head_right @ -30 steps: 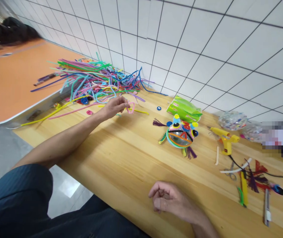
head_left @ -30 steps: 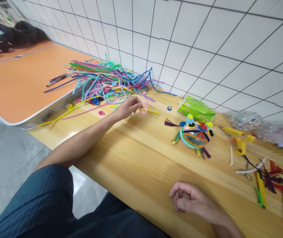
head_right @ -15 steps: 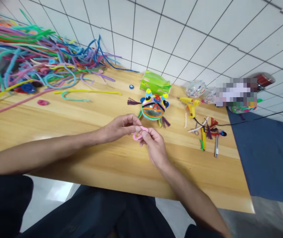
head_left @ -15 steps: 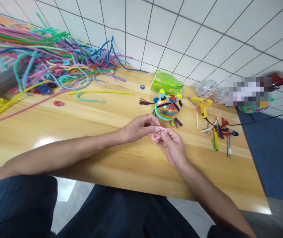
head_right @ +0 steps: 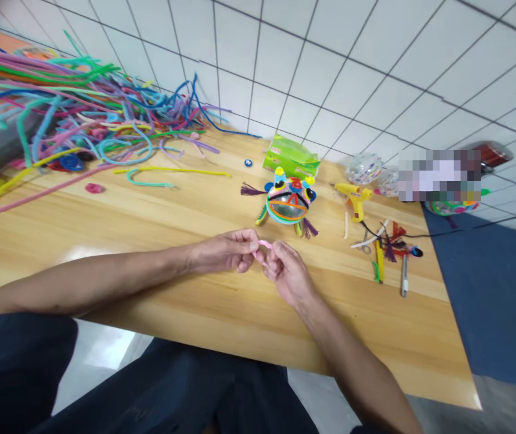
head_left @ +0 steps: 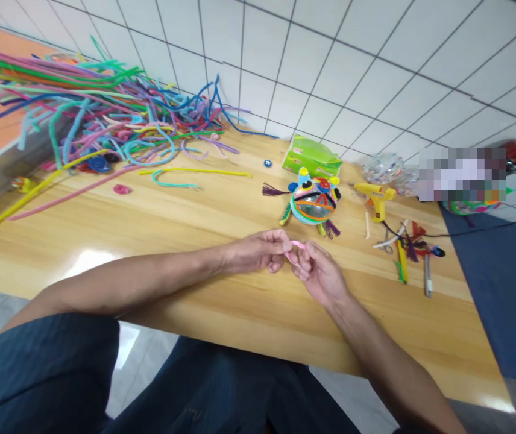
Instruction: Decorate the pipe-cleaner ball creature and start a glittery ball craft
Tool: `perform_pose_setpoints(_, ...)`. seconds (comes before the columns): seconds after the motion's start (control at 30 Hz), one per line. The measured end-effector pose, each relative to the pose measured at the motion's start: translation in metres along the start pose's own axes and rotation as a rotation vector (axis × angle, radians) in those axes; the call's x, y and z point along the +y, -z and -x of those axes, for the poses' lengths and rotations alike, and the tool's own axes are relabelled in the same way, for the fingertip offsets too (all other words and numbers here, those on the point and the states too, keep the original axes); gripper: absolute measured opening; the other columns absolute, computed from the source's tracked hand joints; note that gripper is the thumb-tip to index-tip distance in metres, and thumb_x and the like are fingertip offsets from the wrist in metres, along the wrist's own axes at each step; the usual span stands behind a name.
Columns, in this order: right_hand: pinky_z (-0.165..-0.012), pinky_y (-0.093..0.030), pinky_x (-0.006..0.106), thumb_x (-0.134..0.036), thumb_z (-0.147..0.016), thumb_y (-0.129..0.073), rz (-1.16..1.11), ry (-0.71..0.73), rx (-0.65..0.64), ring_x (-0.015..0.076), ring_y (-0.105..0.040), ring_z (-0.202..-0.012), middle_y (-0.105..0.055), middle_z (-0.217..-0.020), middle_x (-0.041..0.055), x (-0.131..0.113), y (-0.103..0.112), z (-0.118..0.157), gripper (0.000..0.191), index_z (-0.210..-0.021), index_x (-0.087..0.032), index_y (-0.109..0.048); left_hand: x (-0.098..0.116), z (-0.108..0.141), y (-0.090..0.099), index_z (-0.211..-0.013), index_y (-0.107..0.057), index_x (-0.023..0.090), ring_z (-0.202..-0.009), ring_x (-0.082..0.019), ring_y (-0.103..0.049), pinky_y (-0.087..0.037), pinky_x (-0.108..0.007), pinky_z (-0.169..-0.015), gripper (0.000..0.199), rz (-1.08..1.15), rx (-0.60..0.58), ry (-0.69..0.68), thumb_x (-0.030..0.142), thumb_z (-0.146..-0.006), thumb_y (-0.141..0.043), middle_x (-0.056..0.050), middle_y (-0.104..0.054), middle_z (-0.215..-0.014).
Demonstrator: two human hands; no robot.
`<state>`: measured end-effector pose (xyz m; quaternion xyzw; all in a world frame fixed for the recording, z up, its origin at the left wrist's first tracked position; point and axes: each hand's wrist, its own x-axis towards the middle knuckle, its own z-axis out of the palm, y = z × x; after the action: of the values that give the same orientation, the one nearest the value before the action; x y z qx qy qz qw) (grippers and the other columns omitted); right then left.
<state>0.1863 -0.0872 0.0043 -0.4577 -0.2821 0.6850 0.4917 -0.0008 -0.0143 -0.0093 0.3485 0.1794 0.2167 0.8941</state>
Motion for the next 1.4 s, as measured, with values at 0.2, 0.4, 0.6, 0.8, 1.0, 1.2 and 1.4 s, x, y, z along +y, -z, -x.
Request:
perform_pose_setpoints(0.2,-0.053,-0.030,0.026,-0.059,-0.075,-0.096,0.063,0.019,0.052,0.0084,-0.035,-0.051,-0.044,-0.054,-0.0059,0.008,0.001,0.007,0.057,-0.058,-0.021,-0.057,-0.002,0.001,-0.003,-0.084,-0.058,0.017,-0.051,-0.005,-0.046,-0.031,-0.020,-0.052,0.040,-0.006,-0.034,0.042,0.041,-0.087,-0.090,0.003,-0.063,-0.069)
perform_pose_setpoints(0.4,-0.053,-0.032,0.026,-0.056,-0.070,-0.099,0.079,0.000,0.087,0.0082,-0.036,-0.051,-0.045,-0.054,-0.0057,0.008,0.000,0.011,0.058,-0.056,-0.021,-0.056,-0.010,-0.005,0.005,-0.083,-0.059,0.017,-0.056,-0.007,-0.049,-0.033,-0.022,-0.054,0.049,-0.112,-0.073,-0.018,0.053,-0.084,-0.092,0.003,-0.064,-0.069)
perform_pose_setpoints(0.6,-0.052,-0.032,0.024,-0.063,-0.071,-0.097,0.063,-0.090,0.037,0.0078,-0.039,-0.052,-0.046,-0.057,-0.0058,0.006,0.008,0.008,0.059,-0.064,-0.020,-0.057,-0.002,-0.006,0.014,-0.085,-0.059,0.018,-0.064,-0.009,-0.056,-0.040,-0.023,-0.058,0.059,-0.171,-0.139,0.044,0.063,-0.077,-0.095,0.002,-0.065,-0.075)
perform_pose_setpoints(0.8,-0.053,-0.034,0.022,-0.060,-0.075,-0.097,0.164,-0.074,-0.034,0.0082,-0.044,-0.056,-0.054,-0.062,-0.0035,0.009,0.011,0.006,0.049,-0.072,-0.021,-0.067,0.004,-0.006,0.012,-0.085,-0.061,0.018,-0.059,-0.008,-0.050,-0.038,-0.024,-0.055,0.051,-0.329,-0.141,0.062,0.059,-0.083,-0.090,0.004,-0.062,-0.071)
perform_pose_setpoints(1.0,-0.063,-0.051,0.027,-0.059,-0.076,-0.096,0.228,0.045,-0.016,0.0167,-0.064,-0.080,-0.075,-0.101,0.0062,0.013,0.014,0.006,0.046,-0.107,-0.028,-0.083,0.074,0.015,0.013,-0.086,-0.066,0.016,-0.058,-0.008,-0.045,-0.031,-0.022,-0.053,0.035,-0.638,-0.046,0.001,0.048,-0.090,-0.081,0.005,-0.057,-0.067)
perform_pose_setpoints(1.2,-0.066,-0.054,0.030,-0.062,-0.079,-0.093,0.285,0.044,-0.049,0.0195,-0.066,-0.082,-0.076,-0.098,0.0077,0.017,0.018,0.004,0.044,-0.103,-0.027,-0.084,0.185,0.071,0.051,-0.106,-0.074,0.018,-0.071,-0.013,-0.056,-0.040,-0.027,-0.061,0.028,-1.126,0.597,-0.267,0.043,-0.093,-0.077,-0.005,-0.072,-0.095)
perform_pose_setpoints(1.4,-0.070,-0.053,0.032,-0.064,-0.084,-0.088,0.351,0.027,-0.101,0.0185,-0.066,-0.077,-0.075,-0.088,0.0048,0.021,0.021,0.004,0.043,-0.103,-0.026,-0.082,0.188,0.095,0.092,-0.121,-0.074,0.019,-0.099,-0.021,-0.064,-0.048,-0.032,-0.085,0.037,-1.551,1.121,-0.314,0.031,-0.087,-0.081,-0.005,-0.074,-0.111)
